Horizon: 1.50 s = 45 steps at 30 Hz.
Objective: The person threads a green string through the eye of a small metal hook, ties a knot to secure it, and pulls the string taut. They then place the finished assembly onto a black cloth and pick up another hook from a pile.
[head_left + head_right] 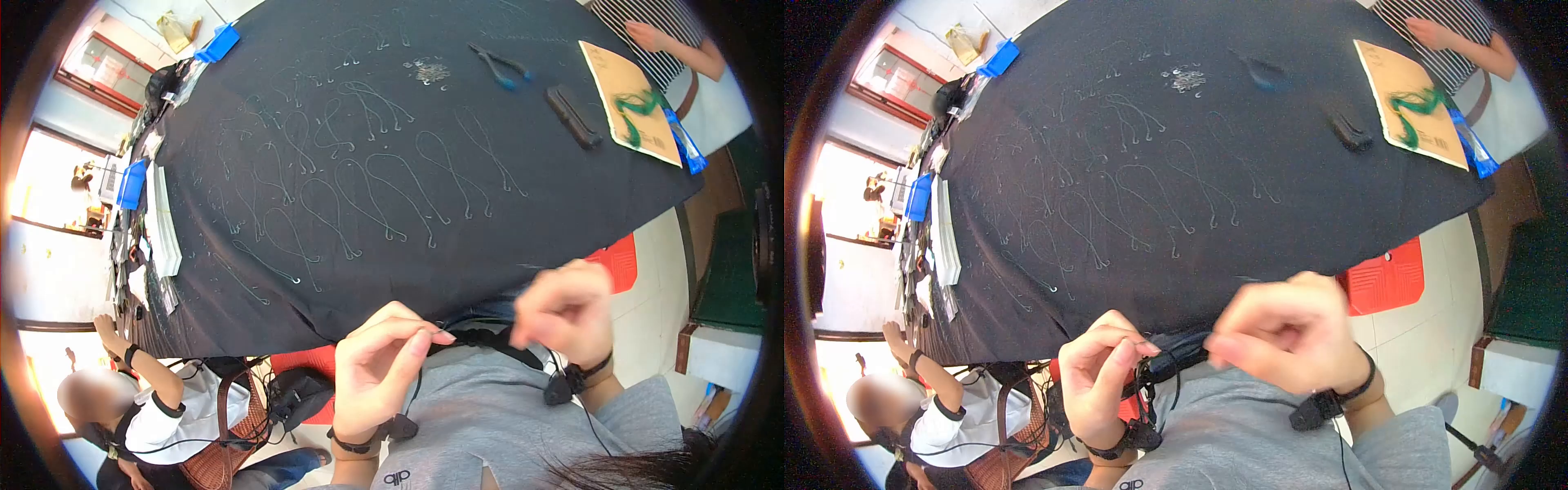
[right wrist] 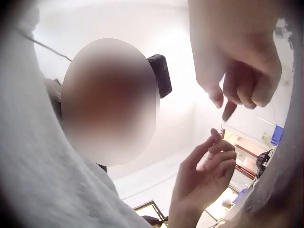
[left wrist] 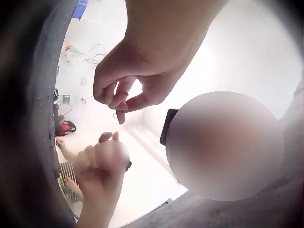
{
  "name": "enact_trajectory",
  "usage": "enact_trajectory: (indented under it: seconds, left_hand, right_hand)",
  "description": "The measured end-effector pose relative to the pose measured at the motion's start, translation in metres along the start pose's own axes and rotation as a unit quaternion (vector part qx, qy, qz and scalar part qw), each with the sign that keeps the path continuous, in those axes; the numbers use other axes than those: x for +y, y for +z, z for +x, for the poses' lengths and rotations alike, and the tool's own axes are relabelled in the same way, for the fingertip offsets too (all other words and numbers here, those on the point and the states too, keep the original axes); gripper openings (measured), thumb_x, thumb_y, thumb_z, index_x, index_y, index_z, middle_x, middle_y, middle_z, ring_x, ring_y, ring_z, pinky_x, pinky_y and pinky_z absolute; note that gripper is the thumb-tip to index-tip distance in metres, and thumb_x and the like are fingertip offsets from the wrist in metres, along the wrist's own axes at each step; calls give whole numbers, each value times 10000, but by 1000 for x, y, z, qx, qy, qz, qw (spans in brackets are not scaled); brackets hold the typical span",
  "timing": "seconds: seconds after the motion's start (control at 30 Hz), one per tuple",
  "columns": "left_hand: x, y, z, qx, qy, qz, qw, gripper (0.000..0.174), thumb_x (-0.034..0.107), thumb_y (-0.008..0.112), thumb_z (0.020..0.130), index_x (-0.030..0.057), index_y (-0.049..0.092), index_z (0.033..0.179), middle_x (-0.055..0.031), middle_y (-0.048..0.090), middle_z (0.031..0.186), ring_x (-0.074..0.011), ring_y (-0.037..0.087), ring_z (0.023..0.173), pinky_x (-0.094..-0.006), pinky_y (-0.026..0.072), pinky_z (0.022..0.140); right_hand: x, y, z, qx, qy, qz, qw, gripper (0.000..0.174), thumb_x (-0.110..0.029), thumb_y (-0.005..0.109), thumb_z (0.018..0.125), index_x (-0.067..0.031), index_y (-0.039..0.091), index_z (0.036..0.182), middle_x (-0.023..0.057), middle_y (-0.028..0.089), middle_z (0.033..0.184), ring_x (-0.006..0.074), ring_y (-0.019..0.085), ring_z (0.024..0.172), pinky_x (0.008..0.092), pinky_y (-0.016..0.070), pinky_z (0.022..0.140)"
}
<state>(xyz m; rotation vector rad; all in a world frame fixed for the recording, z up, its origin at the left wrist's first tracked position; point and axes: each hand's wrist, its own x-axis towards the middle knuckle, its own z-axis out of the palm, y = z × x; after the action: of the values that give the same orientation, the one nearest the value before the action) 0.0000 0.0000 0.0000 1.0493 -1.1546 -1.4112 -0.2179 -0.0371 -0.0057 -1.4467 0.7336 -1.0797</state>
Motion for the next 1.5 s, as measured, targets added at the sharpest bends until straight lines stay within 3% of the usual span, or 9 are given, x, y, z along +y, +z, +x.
enact_trajectory:
  seconds: [0.07, 0.4, 0.7, 0.8, 0.9, 1.13, 1.23, 1.4, 1.5]
  left_hand:
    - [-2, 1, -3, 3, 4, 10, 1000, 112, -61, 541, 867, -78, 647, 897, -140, 621, 881, -169, 609, 811, -274, 474, 751]
    - [-4, -9, -4, -12, 19, 51, 998, 129, -65, 546, 854, -75, 657, 917, -113, 640, 841, -112, 569, 749, -223, 432, 683]
    - [-4, -14, -9, -21, 32, 81, 996, 118, -81, 554, 847, -77, 651, 914, -99, 617, 829, -94, 560, 719, -199, 424, 623]
    - [-4, -16, -9, -21, 34, 97, 995, 114, -83, 556, 845, -78, 647, 914, -95, 611, 820, -88, 556, 710, -192, 415, 599]
    - [-4, -16, -6, -19, 37, 95, 995, 116, -85, 558, 842, -80, 647, 915, -92, 610, 820, -85, 547, 702, -192, 411, 592]
    - [0, -19, 17, 18, -3, 88, 996, 117, -63, 562, 838, -76, 660, 900, -90, 621, 806, -91, 522, 688, -207, 403, 600]
    - [-1, -18, 37, 39, -4, 90, 995, 116, -59, 560, 834, -73, 662, 886, -91, 627, 796, -99, 524, 702, -218, 405, 618]
    - [-4, -20, 57, 57, -7, 106, 993, 124, -66, 596, 772, -31, 689, 845, -108, 574, 898, -96, 514, 641, -221, 405, 579]
    - [5, -24, 66, -20, 55, 246, 967, 156, -50, 646, 686, 21, 723, 802, -93, 555, 942, -69, 457, 575, -210, 367, 523]
  right_hand:
    - [4, 7, 6, -48, 134, 6, 990, 104, -93, 606, 900, 0, 650, 880, -37, 564, 567, -42, 404, 513, 172, 250, 441]
    - [29, 29, 12, -85, 178, 186, 963, 208, -135, 602, 923, 48, 653, 1008, 24, 672, 825, 12, 574, 746, 157, 439, 635]
    - [18, 36, 15, -83, 240, 167, 953, 94, -55, 637, 875, 29, 650, 917, 2, 645, 721, -14, 515, 619, 148, 368, 549]
    - [15, 36, 18, -89, 241, 156, 954, 86, -52, 638, 874, 24, 647, 913, -17, 631, 685, -35, 454, 560, 152, 316, 501]
    - [26, 41, 18, -70, 200, 160, 964, 124, -102, 629, 898, 15, 645, 936, -85, 512, 583, -38, 356, 521, 171, 238, 464]
    - [8, 22, 39, -56, 238, 45, 968, 202, -80, 526, 933, 0, 471, 1109, -37, 486, 577, -15, 373, 534, 188, 265, 472]
    - [30, 15, 47, -22, 140, 40, 989, 242, -31, 463, 927, 0, 419, 1163, -16, 471, 597, 10, 386, 551, 209, 298, 501]
    - [37, 6, 66, -80, 90, -16, 993, 440, 29, 420, 872, 31, 242, 1274, 39, 443, 562, 149, 470, 492, 293, 377, 525]
    - [36, -5, 74, -150, 91, -44, 983, 516, 45, 445, 812, 29, 241, 1286, 36, 442, 541, 175, 487, 467, 305, 381, 496]
